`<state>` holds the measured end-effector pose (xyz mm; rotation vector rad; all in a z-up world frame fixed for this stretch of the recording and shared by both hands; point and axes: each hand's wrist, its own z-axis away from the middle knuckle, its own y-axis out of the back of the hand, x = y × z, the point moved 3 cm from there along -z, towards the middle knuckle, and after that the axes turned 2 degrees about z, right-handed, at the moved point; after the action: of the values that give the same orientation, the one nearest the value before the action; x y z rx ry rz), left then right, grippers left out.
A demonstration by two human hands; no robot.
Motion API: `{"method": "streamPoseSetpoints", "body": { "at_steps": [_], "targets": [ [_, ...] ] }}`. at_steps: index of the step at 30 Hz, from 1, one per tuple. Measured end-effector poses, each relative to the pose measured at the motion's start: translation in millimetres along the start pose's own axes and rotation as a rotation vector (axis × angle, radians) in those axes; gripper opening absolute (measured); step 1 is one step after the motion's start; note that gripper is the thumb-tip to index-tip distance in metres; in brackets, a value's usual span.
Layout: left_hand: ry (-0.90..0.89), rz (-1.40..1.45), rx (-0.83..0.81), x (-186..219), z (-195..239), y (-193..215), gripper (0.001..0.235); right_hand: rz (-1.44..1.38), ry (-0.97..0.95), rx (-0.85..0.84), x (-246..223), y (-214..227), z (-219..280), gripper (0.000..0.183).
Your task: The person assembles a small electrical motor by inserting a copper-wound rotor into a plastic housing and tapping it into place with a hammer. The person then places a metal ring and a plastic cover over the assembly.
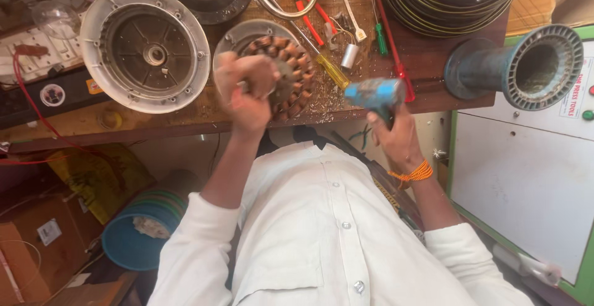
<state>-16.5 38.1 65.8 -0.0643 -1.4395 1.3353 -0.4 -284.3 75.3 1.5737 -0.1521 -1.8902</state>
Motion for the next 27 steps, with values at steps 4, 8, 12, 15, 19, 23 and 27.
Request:
{"method": "streamPoseSetpoints", "body": {
  "at_steps": [4,8,12,15,19,23,27],
  "targets": [
    [-0.090,0.243,-0.468,93,19,-10,0.068,-0.086,-0.151,0.098,-2,10,-32,0.028],
    [0.049,0.652,-0.177,138,38,16,0.070,-0.067,-0.220,0.046,38,26,-63,0.032],
    [-0.069,0.746,-0.121,151,73,51,0.069,-0.090,-0.224,-0.024,82,30,-87,0.033],
    [-0.114,0.666,-0.057,158,105,77,0.070,-0.065,-0.217,-0.074,101,26,-103,0.035],
    [-0.160,0.704,0.006,157,125,88,0.069,-0.040,-0.169,-0.094,103,28,-130,0.039],
    [-0.200,0.681,-0.163,151,134,83,0.066,0.382,0.137,0.079,95,29,-140,0.033],
    [-0.254,0.684,-0.037,151,137,82,0.061,0.514,0.371,0.364,80,17,-122,0.015]
  ]
}}
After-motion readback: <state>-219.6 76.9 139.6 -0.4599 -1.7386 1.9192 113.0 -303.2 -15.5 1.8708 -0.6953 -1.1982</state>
